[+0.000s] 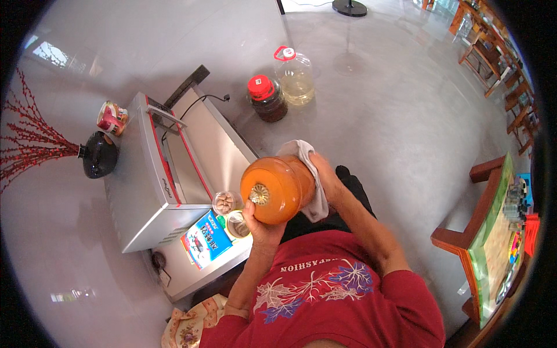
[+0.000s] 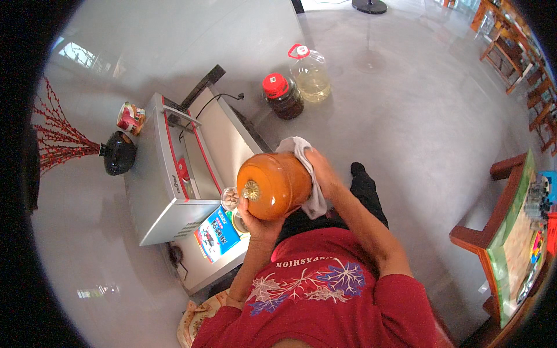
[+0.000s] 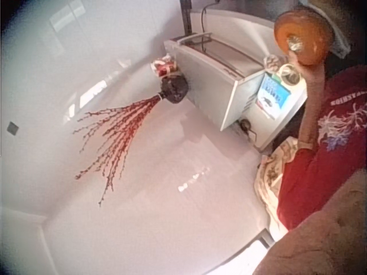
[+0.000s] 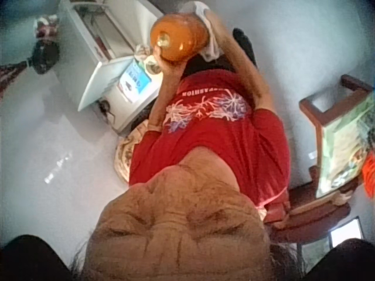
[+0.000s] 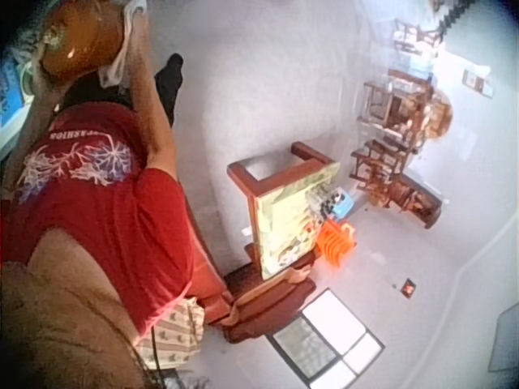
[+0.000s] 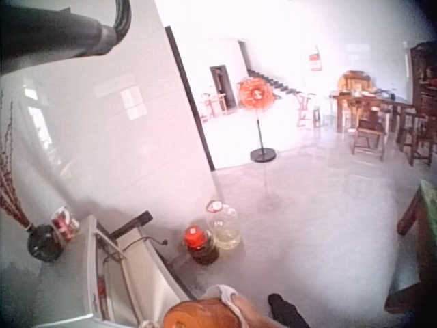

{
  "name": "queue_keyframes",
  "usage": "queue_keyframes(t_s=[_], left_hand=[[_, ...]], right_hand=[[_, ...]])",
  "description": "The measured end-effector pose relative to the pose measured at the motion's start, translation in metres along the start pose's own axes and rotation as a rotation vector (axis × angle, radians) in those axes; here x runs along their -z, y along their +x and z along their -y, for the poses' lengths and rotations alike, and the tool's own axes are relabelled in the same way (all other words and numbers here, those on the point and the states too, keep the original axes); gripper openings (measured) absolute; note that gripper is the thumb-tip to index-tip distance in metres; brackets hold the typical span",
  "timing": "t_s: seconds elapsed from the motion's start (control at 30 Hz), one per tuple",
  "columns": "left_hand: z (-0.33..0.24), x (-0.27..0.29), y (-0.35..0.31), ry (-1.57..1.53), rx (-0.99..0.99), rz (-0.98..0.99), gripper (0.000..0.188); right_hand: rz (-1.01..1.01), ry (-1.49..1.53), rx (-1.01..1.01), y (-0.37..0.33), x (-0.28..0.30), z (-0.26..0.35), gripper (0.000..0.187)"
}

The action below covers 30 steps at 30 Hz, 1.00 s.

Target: The person wipes the exterior of a blue and white box with a white cloth, then places it on a white cabinet. They proceed to wipe a small clear plastic container, a yellow cylindrical container, an orange ceramic jar, and a white mug with a floral pattern, using the same cloth. The person handles each item individually, wiping it thoroughly before setting it down.

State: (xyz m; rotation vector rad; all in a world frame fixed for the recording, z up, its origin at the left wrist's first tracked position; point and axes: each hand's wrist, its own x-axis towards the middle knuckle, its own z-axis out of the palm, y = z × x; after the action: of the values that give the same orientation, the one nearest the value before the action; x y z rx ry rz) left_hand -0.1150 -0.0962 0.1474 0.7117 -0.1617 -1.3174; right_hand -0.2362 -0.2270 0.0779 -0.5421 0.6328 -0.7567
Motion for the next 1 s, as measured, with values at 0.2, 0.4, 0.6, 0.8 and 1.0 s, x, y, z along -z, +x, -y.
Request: queue_keyframes(t_s=[0.2,0.4,0.6,0.8,1.0], left_hand=[[-0.002,0.014,0.015,-0.077,-0.041,-0.05,0.064],[0.008,0.023,0.027,0.216,-0.341,-0.118,0.065],[-0.031,0.017,0.007,0.197,-0.421,-0.166,0.08],[-0.062,0.052,-0.05,0.101,-0.249,-0.159,0.085],[-0.08,0.099,-0.113,0.076,-0.493,-0.49,0.073]], right_hand=[[-0.071,0.338,-0.178,-0.035,-0.025,-0.019,0.055],[-0.106,0.216,-0.285,-0.055,-0.022,-0.037,0.053],[0.092,-0.077,-0.322,-0.088,-0.071,-0.002,0.042],[0.063,-0.029,-0.263,-0.077,-0.024,-0.022,0.045],[0.045,0.018,-0.333,-0.075,-0.02,-0.029,0.043]])
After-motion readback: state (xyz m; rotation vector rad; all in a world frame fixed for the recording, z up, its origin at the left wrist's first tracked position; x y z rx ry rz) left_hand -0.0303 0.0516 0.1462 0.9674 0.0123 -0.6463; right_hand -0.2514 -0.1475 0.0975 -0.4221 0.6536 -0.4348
